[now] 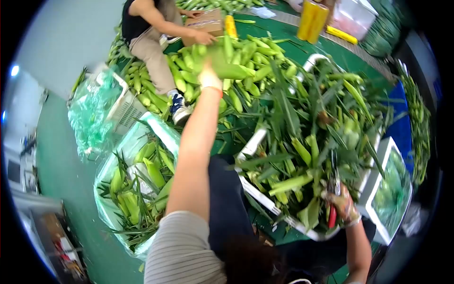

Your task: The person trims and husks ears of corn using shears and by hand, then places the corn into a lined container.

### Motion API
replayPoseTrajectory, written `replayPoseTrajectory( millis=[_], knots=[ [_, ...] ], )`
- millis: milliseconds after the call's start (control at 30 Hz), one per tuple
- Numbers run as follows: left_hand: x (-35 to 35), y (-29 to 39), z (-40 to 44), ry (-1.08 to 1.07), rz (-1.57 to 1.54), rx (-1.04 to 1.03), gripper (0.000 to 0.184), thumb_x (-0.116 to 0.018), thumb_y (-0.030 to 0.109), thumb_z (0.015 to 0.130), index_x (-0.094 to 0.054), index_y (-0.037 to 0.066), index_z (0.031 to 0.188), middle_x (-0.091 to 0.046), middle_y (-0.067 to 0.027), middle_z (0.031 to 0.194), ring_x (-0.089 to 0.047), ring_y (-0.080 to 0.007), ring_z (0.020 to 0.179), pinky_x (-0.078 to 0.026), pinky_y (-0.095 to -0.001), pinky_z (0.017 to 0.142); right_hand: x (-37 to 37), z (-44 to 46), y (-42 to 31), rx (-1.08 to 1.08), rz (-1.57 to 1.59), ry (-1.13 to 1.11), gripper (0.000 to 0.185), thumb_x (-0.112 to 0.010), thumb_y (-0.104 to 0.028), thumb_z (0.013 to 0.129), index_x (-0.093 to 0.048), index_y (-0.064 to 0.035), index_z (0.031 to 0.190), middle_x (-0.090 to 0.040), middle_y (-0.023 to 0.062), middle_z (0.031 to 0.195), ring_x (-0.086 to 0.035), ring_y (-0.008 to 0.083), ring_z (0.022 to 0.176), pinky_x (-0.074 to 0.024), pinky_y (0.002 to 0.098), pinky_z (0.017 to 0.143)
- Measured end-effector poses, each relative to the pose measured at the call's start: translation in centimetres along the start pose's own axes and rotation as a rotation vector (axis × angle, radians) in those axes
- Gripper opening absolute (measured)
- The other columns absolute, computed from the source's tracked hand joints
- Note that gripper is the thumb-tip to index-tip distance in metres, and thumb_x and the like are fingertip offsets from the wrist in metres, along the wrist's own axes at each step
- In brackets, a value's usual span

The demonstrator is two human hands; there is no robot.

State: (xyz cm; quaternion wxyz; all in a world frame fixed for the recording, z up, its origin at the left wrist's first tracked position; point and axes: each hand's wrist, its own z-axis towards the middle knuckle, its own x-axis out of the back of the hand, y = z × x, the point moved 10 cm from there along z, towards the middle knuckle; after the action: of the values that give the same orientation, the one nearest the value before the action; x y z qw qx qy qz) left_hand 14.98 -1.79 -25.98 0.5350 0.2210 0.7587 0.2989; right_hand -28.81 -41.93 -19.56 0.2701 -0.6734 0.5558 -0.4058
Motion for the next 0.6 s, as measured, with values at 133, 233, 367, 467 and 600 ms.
replayPoseTrajectory(
  millis=[133,233,367,467,600],
  knots=[
    [3.7,-4.2,6.9,0.328,-0.254,0.006,0.041,-0.054,0.035,0.090,-0.048,0.013,0.124,-0.051,-0.0097,0.125,-0.051,-0.0309,0.111,-0.045,-0.0499,0.092,-1.0,-0.1,1.1,-0.099,0.051,0.110,0.045,-0.072,-0.012,0.073,-0.055,-0.0011,0.113,-0.061,0.0030,0.089,-0.056,0.0143,0.079,-0.0471,0.0285,0.071],
    [1.4,-6.7,13.1,-0.018,-0.322,0.135,0.040,-0.043,0.040,0.095,-0.048,0.017,0.127,-0.049,-0.0057,0.134,-0.045,-0.0297,0.123,-0.037,-0.0497,0.102,-0.9,1.1,0.6,-0.072,-0.205,0.111,0.039,-0.068,-0.009,0.071,-0.056,-0.0010,0.108,-0.059,0.0015,0.083,-0.056,0.0139,0.074,-0.0457,0.0270,0.066],
    [-3.9,4.9,7.8,-0.464,0.089,0.012,0.042,-0.034,0.030,0.100,-0.040,0.009,0.136,-0.042,-0.0120,0.141,-0.046,-0.0283,0.126,-0.033,-0.0519,0.105,-0.1,1.5,2.7,-0.088,-0.029,0.167,0.048,-0.071,-0.010,0.070,-0.052,-0.0014,0.112,-0.061,0.0050,0.095,-0.058,0.0164,0.083,-0.0477,0.0306,0.074],
    [4.0,15.0,3.0,-0.506,0.467,-0.186,0.045,-0.048,0.040,0.095,-0.052,0.004,0.121,-0.060,-0.0128,0.115,-0.061,-0.0236,0.095,-0.048,-0.0348,0.087,1.6,3.0,3.8,0.050,-0.315,0.409,0.047,-0.073,-0.012,0.070,-0.052,-0.0009,0.110,-0.059,0.0059,0.095,-0.055,0.0203,0.084,-0.0462,0.0339,0.079],
    [19.5,22.4,-7.6,-0.100,1.714,-0.391,0.035,-0.046,0.017,0.090,-0.045,0.007,0.056,-0.046,-0.0001,0.052,-0.050,-0.0111,0.053,-0.041,-0.0279,0.054,5.1,9.6,5.2,0.140,-0.948,0.573,0.060,-0.071,-0.019,0.073,-0.047,0.0004,0.125,-0.057,0.0109,0.112,-0.054,0.0259,0.101,-0.0421,0.0356,0.089]
  ],
)
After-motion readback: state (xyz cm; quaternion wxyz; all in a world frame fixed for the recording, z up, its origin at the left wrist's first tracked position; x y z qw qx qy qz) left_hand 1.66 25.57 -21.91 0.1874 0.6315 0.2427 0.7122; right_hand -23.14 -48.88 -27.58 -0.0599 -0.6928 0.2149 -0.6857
